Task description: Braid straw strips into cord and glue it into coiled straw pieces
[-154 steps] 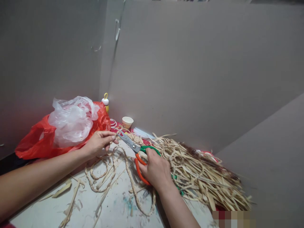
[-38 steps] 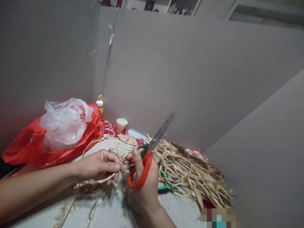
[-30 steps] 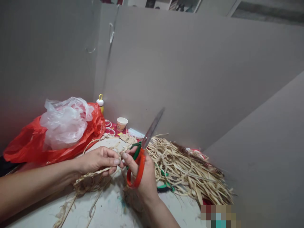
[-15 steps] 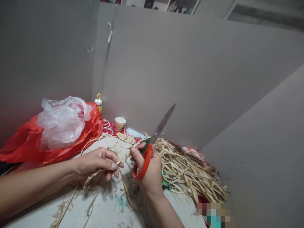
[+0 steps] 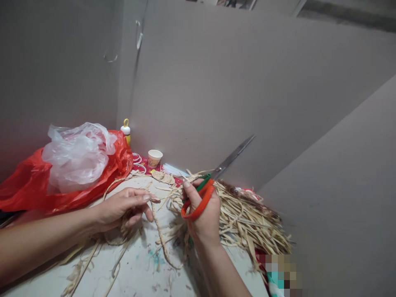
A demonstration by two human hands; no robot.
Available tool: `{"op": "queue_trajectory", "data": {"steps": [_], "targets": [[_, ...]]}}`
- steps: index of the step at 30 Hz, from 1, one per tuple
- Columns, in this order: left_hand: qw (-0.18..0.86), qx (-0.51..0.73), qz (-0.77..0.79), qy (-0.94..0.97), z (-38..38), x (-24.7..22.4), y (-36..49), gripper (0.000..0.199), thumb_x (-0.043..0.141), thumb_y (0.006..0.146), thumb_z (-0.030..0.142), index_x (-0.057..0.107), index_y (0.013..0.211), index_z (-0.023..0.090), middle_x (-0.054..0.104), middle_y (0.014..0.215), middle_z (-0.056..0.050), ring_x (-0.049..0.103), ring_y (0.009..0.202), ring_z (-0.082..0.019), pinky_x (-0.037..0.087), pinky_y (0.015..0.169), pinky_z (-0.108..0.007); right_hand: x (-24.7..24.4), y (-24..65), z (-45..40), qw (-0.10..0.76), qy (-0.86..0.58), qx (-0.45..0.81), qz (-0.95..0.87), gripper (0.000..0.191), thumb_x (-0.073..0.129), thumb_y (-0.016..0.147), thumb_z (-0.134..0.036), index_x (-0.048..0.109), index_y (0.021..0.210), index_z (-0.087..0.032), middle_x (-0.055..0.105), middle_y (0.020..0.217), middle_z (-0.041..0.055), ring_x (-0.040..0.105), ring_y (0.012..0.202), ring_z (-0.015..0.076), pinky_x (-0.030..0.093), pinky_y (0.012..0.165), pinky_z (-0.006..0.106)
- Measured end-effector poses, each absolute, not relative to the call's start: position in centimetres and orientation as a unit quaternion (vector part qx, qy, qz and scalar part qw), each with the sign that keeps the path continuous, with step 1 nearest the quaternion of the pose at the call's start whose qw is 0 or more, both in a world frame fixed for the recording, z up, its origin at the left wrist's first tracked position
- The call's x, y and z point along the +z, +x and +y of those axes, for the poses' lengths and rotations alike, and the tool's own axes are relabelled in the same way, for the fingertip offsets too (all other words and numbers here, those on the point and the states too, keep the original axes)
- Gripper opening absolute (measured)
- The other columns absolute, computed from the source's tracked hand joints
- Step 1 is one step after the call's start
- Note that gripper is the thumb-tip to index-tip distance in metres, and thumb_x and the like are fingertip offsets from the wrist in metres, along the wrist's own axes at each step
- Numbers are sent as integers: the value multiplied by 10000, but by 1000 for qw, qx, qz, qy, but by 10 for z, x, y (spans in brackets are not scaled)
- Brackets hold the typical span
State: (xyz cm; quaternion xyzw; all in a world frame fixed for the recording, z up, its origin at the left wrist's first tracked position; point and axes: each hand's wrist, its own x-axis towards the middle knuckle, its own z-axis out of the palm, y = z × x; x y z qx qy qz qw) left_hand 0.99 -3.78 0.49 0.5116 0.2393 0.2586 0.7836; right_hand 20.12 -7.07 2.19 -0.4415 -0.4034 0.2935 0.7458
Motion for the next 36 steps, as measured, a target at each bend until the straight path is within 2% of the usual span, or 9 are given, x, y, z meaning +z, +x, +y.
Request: {"op": "queue_trajectory", "data": {"steps": [6, 10, 15, 17, 21, 23, 27, 31, 36], "targets": [[780, 285, 237, 505, -36, 5, 12, 247, 646, 791, 342, 606, 857, 107, 695, 757, -52, 362, 353, -2, 119, 360, -192, 26, 214, -65, 777, -414, 271, -390, 312, 803, 636, -244, 531, 779, -193, 562, 580, -74, 528, 476, 92, 424, 458, 207], [791, 291, 241, 481, -35, 5, 13, 233, 610, 809, 307, 584, 944, 119, 688, 656, -36, 254, 322, 0, 56, 379, -207, 26, 216, -65, 782, -415, 261, -385, 309, 804, 640, -235, 540, 795, -190, 577, 596, -70, 537, 484, 91, 428, 454, 202], [812, 234, 198, 497, -37, 6, 11, 202, 600, 826, 311, 606, 911, 127, 663, 579, -14, 203, 311, -13, 44, 366, -216, 28, 217, -66, 781, -415, 271, -380, 314, 811, 635, -234, 539, 787, -188, 571, 585, -71, 539, 482, 90, 435, 455, 199], [816, 200, 181, 511, -38, 5, 10, 218, 607, 823, 307, 642, 922, 116, 680, 635, -29, 224, 325, -12, 63, 362, -211, 28, 217, -65, 778, -413, 279, -382, 317, 813, 633, -231, 536, 780, -187, 574, 570, -70, 539, 475, 89, 430, 450, 192], [818, 208, 206, 495, -39, 4, 11, 163, 667, 742, 249, 662, 807, 100, 710, 841, -84, 413, 428, -26, 192, 382, -192, 25, 216, -64, 766, -425, 298, -379, 347, 826, 610, -248, 534, 788, -187, 579, 551, -70, 521, 449, 87, 418, 428, 188], [817, 220, 224, 484, -39, 5, 12, 185, 669, 724, 229, 651, 866, 112, 709, 811, -76, 395, 421, -25, 173, 390, -192, 22, 216, -63, 762, -431, 305, -375, 362, 831, 600, -261, 533, 790, -186, 581, 554, -70, 517, 448, 87, 421, 429, 190], [798, 234, 231, 506, -40, 9, 13, 345, 659, 772, 271, 613, 1091, 146, 670, 645, -6, 237, 361, -11, 92, 397, -199, 21, 215, -62, 752, -451, 309, -367, 389, 841, 574, -281, 529, 787, -189, 575, 546, -71, 518, 444, 90, 413, 423, 187], [782, 244, 257, 512, -40, 6, 13, 306, 692, 757, 310, 660, 1005, 133, 659, 638, 5, 262, 356, -10, 111, 388, -201, 21, 213, -63, 738, -466, 311, -375, 400, 847, 561, -297, 528, 779, -194, 568, 553, -71, 508, 445, 91, 405, 423, 191], [804, 264, 247, 472, -36, 1, 13, 182, 698, 749, 270, 657, 847, 123, 679, 724, -28, 430, 441, -28, 265, 409, -163, 13, 217, -62, 652, -532, 323, -433, 374, 810, 630, -414, 545, 778, -196, 566, 564, -61, 495, 452, 92, 401, 435, 198]]}}
